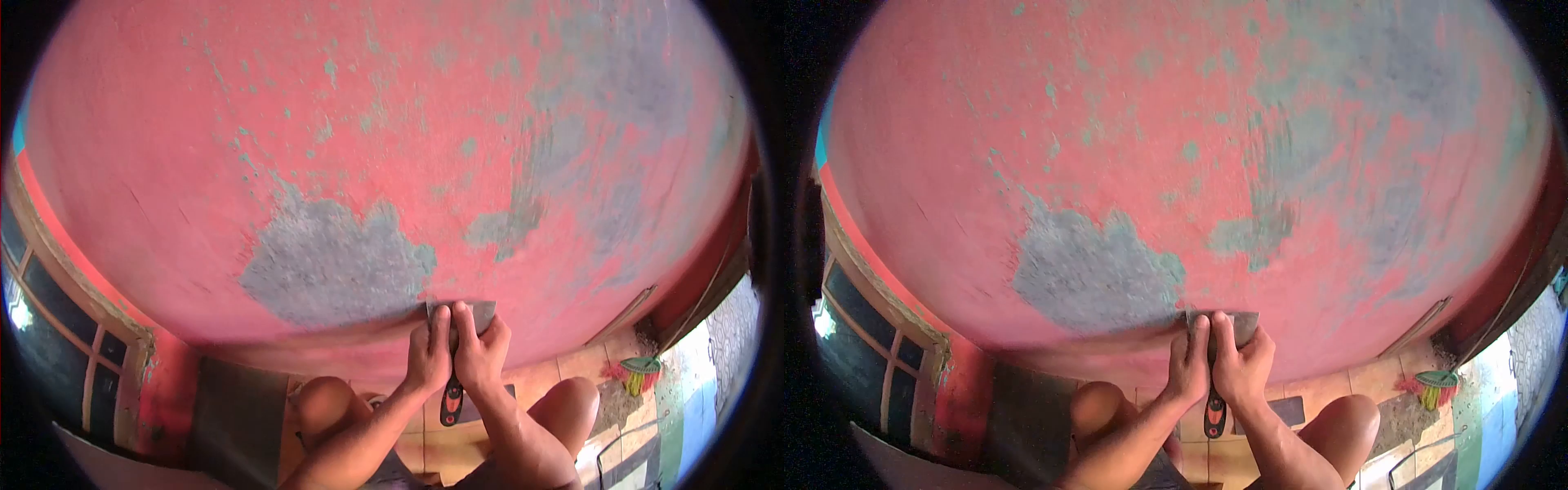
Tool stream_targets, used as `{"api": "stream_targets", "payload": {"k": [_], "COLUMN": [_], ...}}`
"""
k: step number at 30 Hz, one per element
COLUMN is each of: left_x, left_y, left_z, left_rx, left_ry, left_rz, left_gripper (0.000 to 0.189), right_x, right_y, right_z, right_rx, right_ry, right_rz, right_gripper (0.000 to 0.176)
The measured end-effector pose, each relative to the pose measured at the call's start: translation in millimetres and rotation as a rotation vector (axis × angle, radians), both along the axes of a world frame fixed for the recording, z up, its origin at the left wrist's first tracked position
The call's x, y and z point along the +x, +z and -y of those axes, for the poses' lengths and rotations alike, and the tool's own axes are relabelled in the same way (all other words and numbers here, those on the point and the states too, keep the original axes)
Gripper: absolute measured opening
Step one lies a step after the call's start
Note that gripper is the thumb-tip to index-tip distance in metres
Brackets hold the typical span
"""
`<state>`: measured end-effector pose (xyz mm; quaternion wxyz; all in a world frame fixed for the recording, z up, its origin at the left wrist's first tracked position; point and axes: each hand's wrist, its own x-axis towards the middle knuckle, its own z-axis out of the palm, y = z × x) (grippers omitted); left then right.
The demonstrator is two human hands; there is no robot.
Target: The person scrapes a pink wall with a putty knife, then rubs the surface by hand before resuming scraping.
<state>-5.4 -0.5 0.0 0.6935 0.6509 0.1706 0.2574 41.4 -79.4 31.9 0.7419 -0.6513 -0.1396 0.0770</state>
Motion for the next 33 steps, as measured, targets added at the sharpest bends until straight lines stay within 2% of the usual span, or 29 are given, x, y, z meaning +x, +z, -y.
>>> {"api": "stream_targets", "payload": {"k": [3, 5, 6, 8, 10, 13, 14, 17, 19, 23, 26, 33], "left_x": [2, 5, 6, 5, 2, 3, 5, 7, -2, 1, 2, -1], "left_y": [-5, -13, -10, -3, 9, -8, -11, 13, 0, 4, 15, 3], "left_z": [-1, 0, 0, -7, 3, -3, 0, 9, 3, 5, 9, 5], "left_rx": [0.042, 0.016, 0.105, 0.099, 0.034, 0.024, 0.062, 0.024, 0.069, 0.047, 0.060, 0.020], "left_ry": [0.017, 0.006, 0.069, 0.023, 0.027, 0.002, 0.044, 0.123, 0.085, 0.072, 0.114, 0.056], "left_rz": [-0.026, 0.046, 0.045, -0.030, 0.085, -0.001, 0.047, 0.141, 0.047, 0.108, 0.135, 0.064], "left_gripper": [0.048, 0.047, 0.049, 0.050, 0.052, 0.052, 0.052, 0.047, 0.049, 0.049, 0.048, 0.047], "right_x": [5, 2, 2, 9, 1, 4, 3, 4, 0, 1, -2, -1], "right_y": [-4, -6, -3, 5, -3, -3, -4, 4, 9, -2, 9, -3], "right_z": [-2, -4, -5, -6, 0, -5, -5, -7, -2, -3, -6, -5], "right_rx": [-0.022, -0.004, 0.021, -0.003, -0.027, -0.005, 0.006, -0.006, -0.052, -0.079, -0.008, -0.024], "right_ry": [-0.011, -0.030, -0.021, -0.005, -0.002, -0.024, -0.030, -0.046, -0.023, -0.034, -0.068, -0.022], "right_rz": [0.029, 0.035, 0.039, 0.055, 0.033, 0.048, 0.056, 0.092, 0.076, 0.099, 0.128, 0.092], "right_gripper": [0.030, 0.030, 0.031, 0.030, 0.030, 0.030, 0.030, 0.032, 0.032, 0.034, 0.034, 0.032]}}
